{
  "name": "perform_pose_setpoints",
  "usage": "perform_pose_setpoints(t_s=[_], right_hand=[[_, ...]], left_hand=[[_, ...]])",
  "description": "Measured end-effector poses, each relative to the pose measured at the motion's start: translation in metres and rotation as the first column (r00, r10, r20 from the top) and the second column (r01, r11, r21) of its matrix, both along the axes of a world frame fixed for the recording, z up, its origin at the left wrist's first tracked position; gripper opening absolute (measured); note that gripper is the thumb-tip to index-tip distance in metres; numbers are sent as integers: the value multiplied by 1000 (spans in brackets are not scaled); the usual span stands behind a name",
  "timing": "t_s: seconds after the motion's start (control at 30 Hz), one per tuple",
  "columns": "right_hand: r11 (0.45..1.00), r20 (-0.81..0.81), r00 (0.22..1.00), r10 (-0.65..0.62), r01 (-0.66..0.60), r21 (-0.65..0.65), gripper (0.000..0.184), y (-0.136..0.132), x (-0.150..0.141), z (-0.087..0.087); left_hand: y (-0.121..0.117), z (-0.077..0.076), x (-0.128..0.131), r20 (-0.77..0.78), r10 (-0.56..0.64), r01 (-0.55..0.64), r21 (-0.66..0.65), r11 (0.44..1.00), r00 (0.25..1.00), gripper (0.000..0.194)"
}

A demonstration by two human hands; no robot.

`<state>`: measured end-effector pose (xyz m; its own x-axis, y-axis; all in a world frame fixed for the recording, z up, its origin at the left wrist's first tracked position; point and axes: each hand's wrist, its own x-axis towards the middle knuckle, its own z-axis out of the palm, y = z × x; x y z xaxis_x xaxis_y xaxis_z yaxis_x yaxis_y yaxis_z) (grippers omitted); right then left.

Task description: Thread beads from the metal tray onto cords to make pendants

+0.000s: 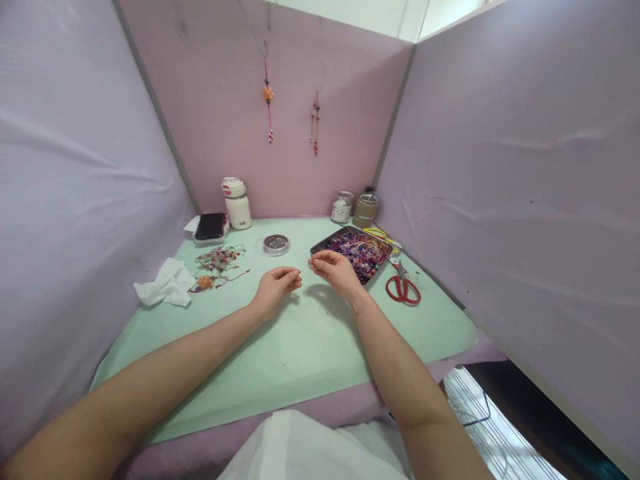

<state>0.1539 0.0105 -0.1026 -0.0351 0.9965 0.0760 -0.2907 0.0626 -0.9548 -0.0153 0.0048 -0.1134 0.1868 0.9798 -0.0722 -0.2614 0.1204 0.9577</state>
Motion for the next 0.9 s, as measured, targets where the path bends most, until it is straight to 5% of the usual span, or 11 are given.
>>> perform_pose_setpoints(t_s=[0.9], right_hand=[[991,237,969,-65,36,127,26,2,-2,-8]], left_hand=[[0,-2,1,-17,3,-3,-9,1000,1000,24]])
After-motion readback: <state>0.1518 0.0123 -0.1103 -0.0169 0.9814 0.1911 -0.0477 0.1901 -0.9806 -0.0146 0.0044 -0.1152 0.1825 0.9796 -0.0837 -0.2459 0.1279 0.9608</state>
